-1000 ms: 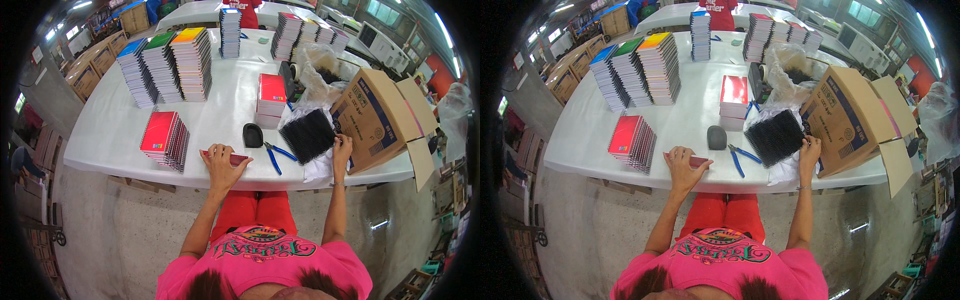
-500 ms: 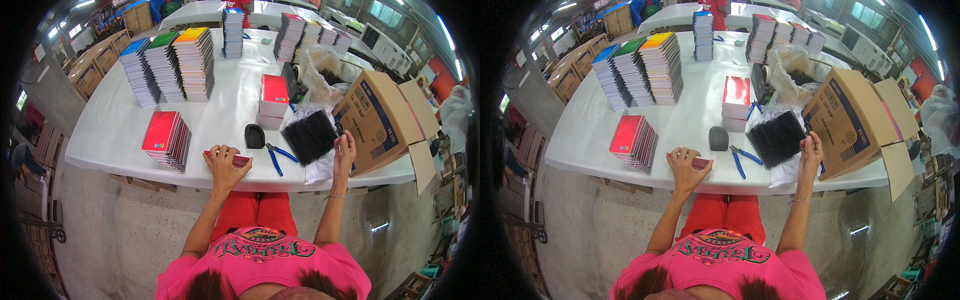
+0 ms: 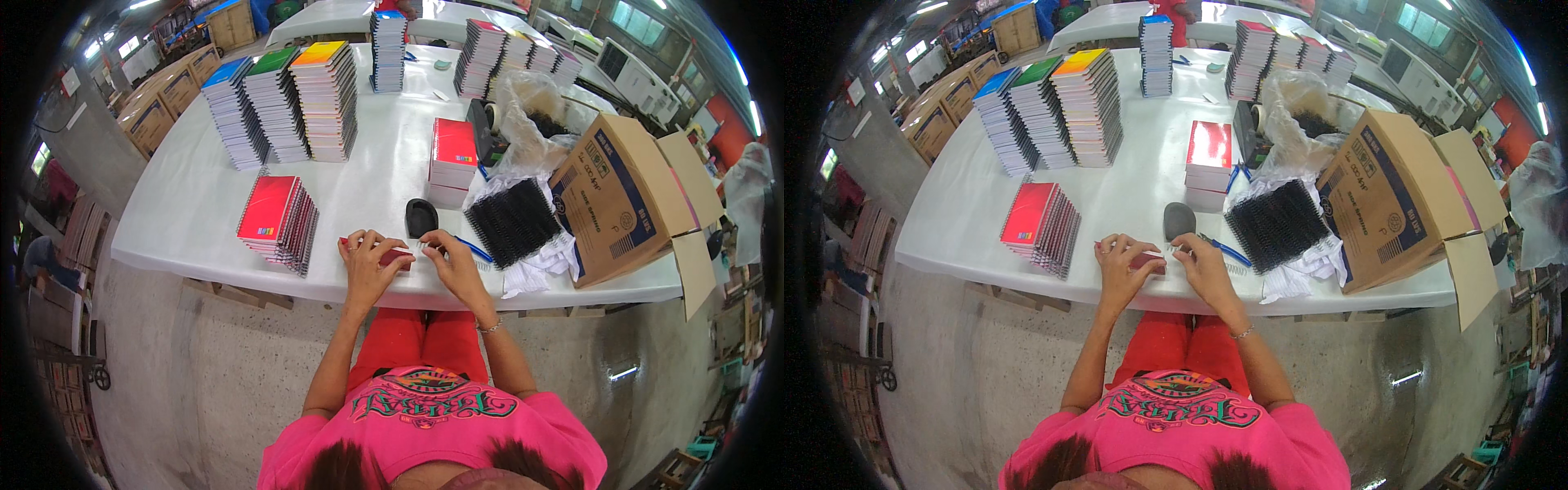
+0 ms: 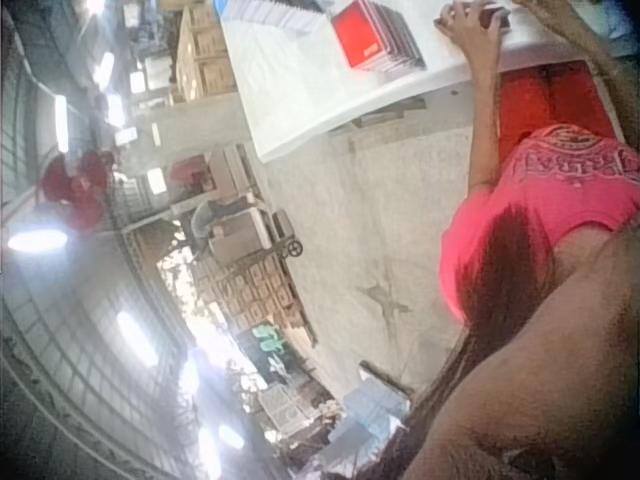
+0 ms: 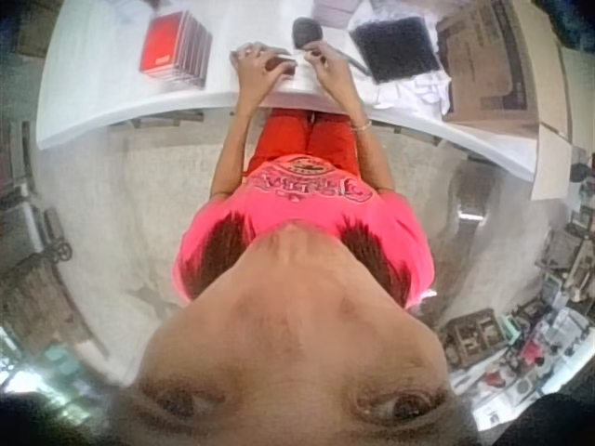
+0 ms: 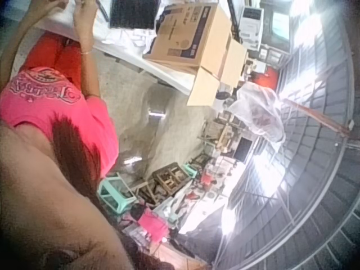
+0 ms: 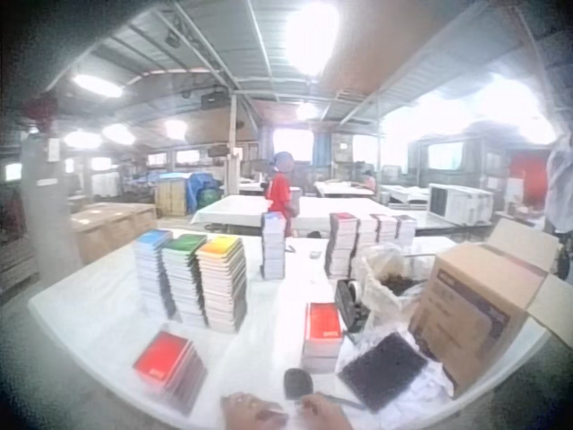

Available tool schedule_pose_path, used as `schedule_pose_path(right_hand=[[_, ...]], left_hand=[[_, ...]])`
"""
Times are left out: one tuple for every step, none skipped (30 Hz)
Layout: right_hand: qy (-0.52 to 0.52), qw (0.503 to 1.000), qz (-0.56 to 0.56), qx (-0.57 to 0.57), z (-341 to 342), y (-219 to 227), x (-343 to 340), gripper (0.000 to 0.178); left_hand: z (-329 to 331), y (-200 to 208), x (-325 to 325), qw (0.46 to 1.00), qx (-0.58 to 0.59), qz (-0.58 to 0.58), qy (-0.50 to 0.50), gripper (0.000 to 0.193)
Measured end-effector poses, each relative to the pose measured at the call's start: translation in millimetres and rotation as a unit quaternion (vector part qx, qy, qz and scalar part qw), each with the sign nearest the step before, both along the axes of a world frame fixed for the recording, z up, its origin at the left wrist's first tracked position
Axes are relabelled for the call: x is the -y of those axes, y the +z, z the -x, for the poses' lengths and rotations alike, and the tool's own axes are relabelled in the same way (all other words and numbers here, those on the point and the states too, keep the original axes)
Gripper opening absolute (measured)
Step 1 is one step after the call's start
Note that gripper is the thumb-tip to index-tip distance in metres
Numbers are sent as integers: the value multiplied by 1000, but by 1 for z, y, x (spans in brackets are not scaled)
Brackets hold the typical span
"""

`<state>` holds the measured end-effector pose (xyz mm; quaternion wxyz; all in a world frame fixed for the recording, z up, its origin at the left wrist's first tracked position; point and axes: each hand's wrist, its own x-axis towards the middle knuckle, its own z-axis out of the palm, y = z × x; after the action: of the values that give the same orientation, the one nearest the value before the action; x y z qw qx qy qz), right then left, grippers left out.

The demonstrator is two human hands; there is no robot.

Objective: The person assembles spiral-bound notebooks by inserting black plastic spiral coils into the punched holes of red notebook covers. They use pliers to secure the coils and place the finished notebooks into a stack on the table.

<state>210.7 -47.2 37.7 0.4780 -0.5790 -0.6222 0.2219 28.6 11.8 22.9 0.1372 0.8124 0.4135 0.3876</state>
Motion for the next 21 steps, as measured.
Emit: schedule_pose_path(right_hand=[[7,1000,-9,14,4,-1,-2,19],[9,999,-5,38,7,-2,-3,17],[9,999,-15,42,8,-6,-4,18],[8,999,-26,46,10,-13,-5,18],[7,998,-36,50,10,-17,-5,19],[6,998,-27,48,10,-16,-4,19],[6,999,-19,47,10,-16,-3,18],[5,999,-10,45,10,-15,-2,17],[5,999,-11,49,9,-14,-2,17],[4,999,-12,52,9,-13,-1,17],[4,998,-13,56,8,-12,-1,17],[-1,997,-33,67,8,-11,-1,16],[-5,996,-52,77,8,-9,-1,16],[-10,993,-72,88,7,-8,-1,15],[-10,993,-80,86,8,-6,0,15],[-11,993,-88,83,8,-5,0,15],[-12,992,-96,81,8,-5,1,15],[-8,994,-74,74,8,-5,2,15],[-4,996,-53,67,7,-7,3,16],[0,998,-31,61,6,-8,4,16],[5,998,-32,62,6,-9,4,16]], left_hand=[[1,0,0,1000,0,-1,-2,30],[1,-1,0,1000,1,-4,1,30],[1,-2,-1,1000,2,-7,1,30],[0,-3,-2,1000,3,-10,2,30],[0,-3,-2,1000,3,-8,0,30],[1,-4,-2,1000,3,-6,-1,30],[1,-4,-2,1000,4,-3,-2,30],[0,-3,-2,1000,4,-5,-2,30],[1,-3,-2,1000,5,-6,-2,30],[1,-3,-1,1000,6,-8,-1,30],[1,-4,-2,1000,7,-10,-1,30],[1,-5,-2,1000,7,-12,-3,29],[0,-5,-2,1000,8,-14,-4,29],[0,-5,-2,1000,9,-12,-3,29],[0,-4,-1,1000,10,-11,-2,29],[-1,-4,-1,1000,11,-9,0,29],[-1,-4,-1,1000,11,-13,2,29],[-2,-4,-1,1000,10,-17,5,29],[-2,-4,-1,1000,10,-21,8,29],[-2,-5,0,1000,9,-22,8,29],[-1,-5,-1,1000,8,-24,7,29]])
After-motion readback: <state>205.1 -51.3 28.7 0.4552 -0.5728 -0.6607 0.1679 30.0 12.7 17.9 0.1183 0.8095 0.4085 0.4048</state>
